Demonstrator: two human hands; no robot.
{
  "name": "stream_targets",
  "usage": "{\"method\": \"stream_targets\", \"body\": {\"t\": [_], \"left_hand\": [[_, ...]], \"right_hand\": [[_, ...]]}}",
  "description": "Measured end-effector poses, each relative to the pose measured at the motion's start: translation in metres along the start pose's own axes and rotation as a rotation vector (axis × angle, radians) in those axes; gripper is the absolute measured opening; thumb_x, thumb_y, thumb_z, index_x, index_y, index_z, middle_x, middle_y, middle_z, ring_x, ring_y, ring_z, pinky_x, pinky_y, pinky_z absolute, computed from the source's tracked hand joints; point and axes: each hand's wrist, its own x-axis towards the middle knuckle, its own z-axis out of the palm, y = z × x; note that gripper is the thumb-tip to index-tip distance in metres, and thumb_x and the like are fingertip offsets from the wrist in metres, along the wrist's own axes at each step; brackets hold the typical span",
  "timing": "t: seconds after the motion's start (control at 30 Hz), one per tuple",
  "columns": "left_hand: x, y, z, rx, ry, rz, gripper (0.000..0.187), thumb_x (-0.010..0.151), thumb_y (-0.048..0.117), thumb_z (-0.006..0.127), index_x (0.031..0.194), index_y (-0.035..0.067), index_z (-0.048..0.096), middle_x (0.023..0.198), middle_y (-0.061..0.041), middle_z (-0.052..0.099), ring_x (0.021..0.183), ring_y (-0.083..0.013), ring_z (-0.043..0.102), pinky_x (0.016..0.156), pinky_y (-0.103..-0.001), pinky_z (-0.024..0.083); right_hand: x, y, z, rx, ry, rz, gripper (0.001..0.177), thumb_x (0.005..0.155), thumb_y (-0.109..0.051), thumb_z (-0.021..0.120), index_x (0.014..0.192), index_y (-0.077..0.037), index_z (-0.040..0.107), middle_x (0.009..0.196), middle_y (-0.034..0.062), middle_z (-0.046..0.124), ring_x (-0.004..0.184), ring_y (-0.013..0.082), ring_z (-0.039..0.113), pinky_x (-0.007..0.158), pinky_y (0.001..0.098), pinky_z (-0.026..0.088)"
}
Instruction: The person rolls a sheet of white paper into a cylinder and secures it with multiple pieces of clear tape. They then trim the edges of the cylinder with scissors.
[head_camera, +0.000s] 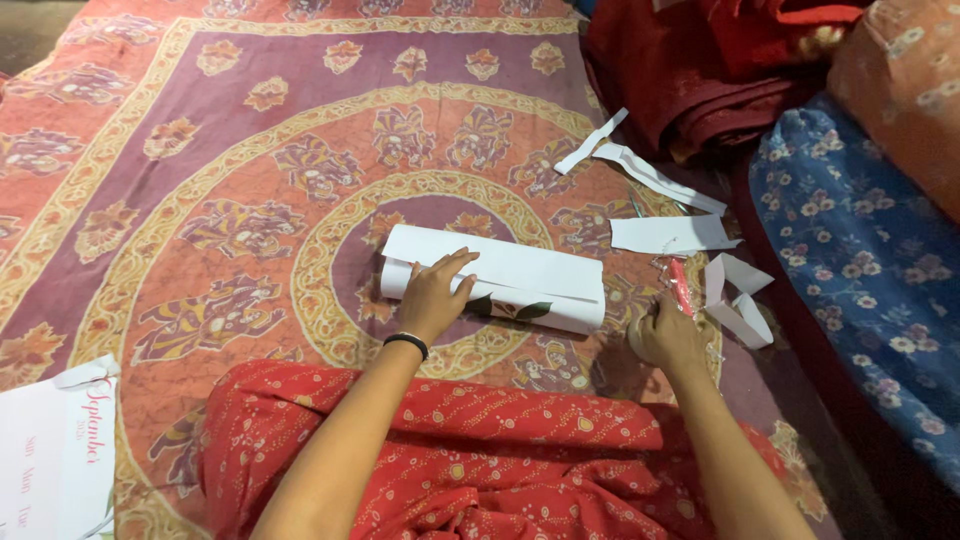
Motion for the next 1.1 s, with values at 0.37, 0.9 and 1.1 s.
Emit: {"method": "stream_targets", "body": {"t": [0.37,0.9,1.1], "left_hand": [[-0.015,0.017,-0.035,-0.008,-0.05,0.072,0.034,0.094,0.031,0.066,0.126,0.022,0.07,0.122,-0.008,0.073,0.114,-0.0298,0.068,0.107,-0.05,0.044],[-0.059,0.128,-0.041,-0.303,-0.159,0.308,0.07,0.072,0.055,0.085,0.13,0.017,0.075,0.124,-0.007,0.078,0.124,-0.0268,0.067,0.111,-0.066,-0.005],[-0.044,0.145,-0.053,-0.871,-0.237,0.281,0.079,0.087,0.062,0.074,0.133,-0.001,0.066,0.123,-0.012,0.072,0.116,-0.0198,0.066,0.102,-0.034,0.049]], "right_hand": [[0.004,0.003,0.013,-0.01,-0.162,0.094,0.06,0.081,-0.038,0.075,0.139,-0.024,0.067,0.116,0.0176,0.075,0.107,0.0367,0.073,0.093,0.0484,0.057],[-0.102,-0.183,-0.233,1.549,-0.652,0.177,0.043,0.098,-0.039,0.064,0.068,-0.019,0.042,0.056,-0.0081,0.032,0.044,0.006,0.029,0.04,0.0235,0.023],[-0.132,-0.196,-0.26,1.482,-0.469,-0.072,0.015,0.096,-0.024,0.067,0.086,-0.014,0.063,0.062,-0.0074,0.044,0.048,0.0051,0.036,0.045,0.023,0.03]]}}
